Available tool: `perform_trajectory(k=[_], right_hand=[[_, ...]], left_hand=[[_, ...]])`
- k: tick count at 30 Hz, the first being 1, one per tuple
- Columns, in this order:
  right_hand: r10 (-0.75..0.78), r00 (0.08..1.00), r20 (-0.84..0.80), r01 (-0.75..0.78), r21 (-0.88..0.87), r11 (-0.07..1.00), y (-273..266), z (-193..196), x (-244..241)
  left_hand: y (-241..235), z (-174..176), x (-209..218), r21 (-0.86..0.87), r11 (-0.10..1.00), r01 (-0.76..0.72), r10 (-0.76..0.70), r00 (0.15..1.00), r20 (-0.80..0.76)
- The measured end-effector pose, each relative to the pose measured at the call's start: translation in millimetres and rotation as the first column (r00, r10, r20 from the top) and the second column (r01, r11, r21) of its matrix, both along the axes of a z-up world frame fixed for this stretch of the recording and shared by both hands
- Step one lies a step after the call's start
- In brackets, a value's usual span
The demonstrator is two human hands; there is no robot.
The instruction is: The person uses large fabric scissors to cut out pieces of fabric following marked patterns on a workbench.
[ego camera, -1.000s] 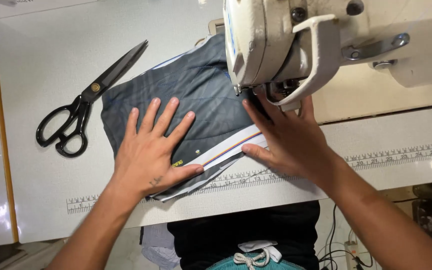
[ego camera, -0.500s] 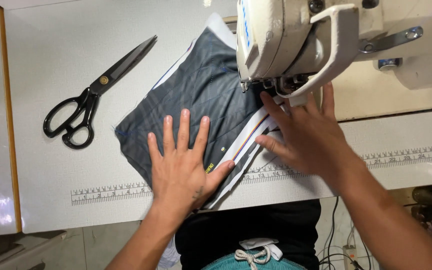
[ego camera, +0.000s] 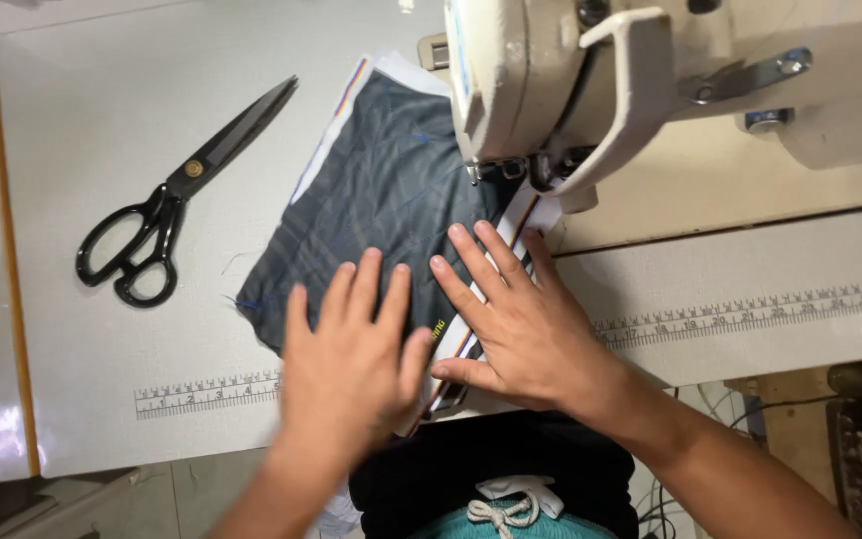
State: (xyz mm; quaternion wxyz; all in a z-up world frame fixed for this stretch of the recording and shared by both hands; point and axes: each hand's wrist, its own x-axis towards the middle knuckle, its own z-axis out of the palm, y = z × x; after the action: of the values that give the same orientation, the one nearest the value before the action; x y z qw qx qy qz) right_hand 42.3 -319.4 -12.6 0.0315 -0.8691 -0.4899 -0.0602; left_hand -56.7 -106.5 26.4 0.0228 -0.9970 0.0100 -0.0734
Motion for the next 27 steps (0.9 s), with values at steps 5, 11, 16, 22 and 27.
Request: perform_trajectory(k=[5, 11, 16, 22, 27], right_hand=[[-0.013, 1.000, -0.007, 0.013, -0.060, 0.998, -14, 6, -7], [0.008, 0.957, -0.291, 0.028, 0.120, 0.992, -95, 39, 31], [-0.257, 0.966, 0.005, 0.238, 0.357, 0.903, -247, 33, 95], [-0.320, 0.820, -0.474, 0.499, 0.318, 0.806, -493, -120, 158], [-0.499, 0.809, 0.312, 0.490, 0.112, 0.865, -534, -170, 146]], left_hand=[[51, -8, 51, -0.011, 0.907, 0.421, -0.421, 0.907, -0.028], [53, -29, 54, -0.068, 0.863, 0.501, -0.505, 0.855, -0.116], [44, -29, 48, -0.125, 0.886, 0.448, -0.457, 0.887, -0.067], [11, -9, 58, -0.163, 0.845, 0.510, -0.512, 0.859, 0.032], [-11, -24, 56, -0.184, 0.810, 0.557, -0.568, 0.823, -0.010]])
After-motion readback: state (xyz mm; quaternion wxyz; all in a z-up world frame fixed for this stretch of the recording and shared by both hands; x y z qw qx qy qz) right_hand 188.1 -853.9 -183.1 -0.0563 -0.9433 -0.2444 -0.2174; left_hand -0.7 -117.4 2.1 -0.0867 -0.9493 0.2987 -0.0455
